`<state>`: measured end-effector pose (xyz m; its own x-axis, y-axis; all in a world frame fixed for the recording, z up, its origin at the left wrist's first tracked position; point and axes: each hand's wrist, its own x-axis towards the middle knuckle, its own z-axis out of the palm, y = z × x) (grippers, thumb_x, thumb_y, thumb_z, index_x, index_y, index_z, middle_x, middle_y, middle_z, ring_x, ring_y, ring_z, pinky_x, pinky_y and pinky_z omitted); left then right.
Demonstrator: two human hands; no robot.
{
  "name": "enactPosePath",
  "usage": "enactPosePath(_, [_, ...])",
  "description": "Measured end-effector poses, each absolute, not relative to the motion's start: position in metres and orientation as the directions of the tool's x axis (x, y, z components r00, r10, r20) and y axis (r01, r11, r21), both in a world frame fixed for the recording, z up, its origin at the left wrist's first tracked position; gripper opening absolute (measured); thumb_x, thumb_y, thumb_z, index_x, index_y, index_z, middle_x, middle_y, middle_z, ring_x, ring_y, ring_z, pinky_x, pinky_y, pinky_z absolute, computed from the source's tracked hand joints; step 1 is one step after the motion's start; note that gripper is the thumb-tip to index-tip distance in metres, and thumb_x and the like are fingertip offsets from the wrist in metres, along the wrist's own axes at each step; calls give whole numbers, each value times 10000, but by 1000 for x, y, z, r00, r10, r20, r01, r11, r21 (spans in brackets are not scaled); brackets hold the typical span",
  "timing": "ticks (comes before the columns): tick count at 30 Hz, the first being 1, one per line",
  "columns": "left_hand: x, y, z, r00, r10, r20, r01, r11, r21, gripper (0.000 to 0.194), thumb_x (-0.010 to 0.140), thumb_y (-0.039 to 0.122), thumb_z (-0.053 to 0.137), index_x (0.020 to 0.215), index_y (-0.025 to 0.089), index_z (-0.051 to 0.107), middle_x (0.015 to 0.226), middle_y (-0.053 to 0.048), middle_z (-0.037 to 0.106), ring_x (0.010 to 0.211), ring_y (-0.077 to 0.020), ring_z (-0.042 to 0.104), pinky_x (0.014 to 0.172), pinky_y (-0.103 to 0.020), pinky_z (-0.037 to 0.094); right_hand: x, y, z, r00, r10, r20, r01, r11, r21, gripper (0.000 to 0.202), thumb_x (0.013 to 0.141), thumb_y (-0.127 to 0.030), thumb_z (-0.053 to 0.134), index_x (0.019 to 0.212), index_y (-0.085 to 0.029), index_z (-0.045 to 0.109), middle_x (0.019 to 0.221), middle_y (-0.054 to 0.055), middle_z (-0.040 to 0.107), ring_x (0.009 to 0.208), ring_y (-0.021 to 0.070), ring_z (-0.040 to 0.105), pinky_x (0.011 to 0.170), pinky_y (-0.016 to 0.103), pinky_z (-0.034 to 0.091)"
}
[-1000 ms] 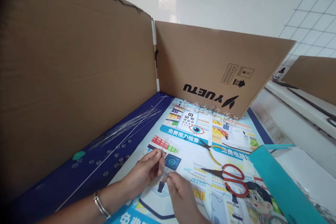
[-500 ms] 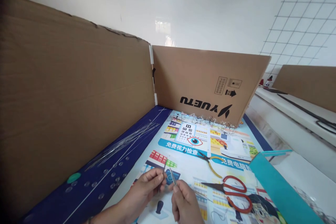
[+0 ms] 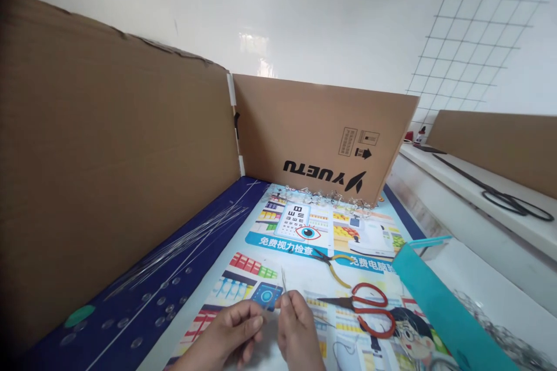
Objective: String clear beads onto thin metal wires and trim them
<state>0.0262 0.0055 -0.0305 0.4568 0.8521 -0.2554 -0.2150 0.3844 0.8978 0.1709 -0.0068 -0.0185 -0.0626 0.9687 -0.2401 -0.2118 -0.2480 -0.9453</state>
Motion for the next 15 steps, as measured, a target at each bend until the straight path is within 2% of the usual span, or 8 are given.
enactPosePath(8, [30,1,-36,485,838,-250,-130,352,927,380,698,513,602,645,156,485,381,62,464,282,-32,332,308,-144,252,171,-8,-12,-24,973,-231,-302,-228,-926,357,770,-554,513,756,-206,434,422,-127,193,367,33,122,341,184,60])
enactPosePath(15, [28,3,-35,478,840,-255,-99,341,935,397,700,535,585,638,159,473,418,54,475,288,-31,330,288,-141,217,172,-7,-16,18,970,-242,-332,-222,-917,317,797,-490,523,717,-213,390,424,-126,194,363,33,122,339,187,53])
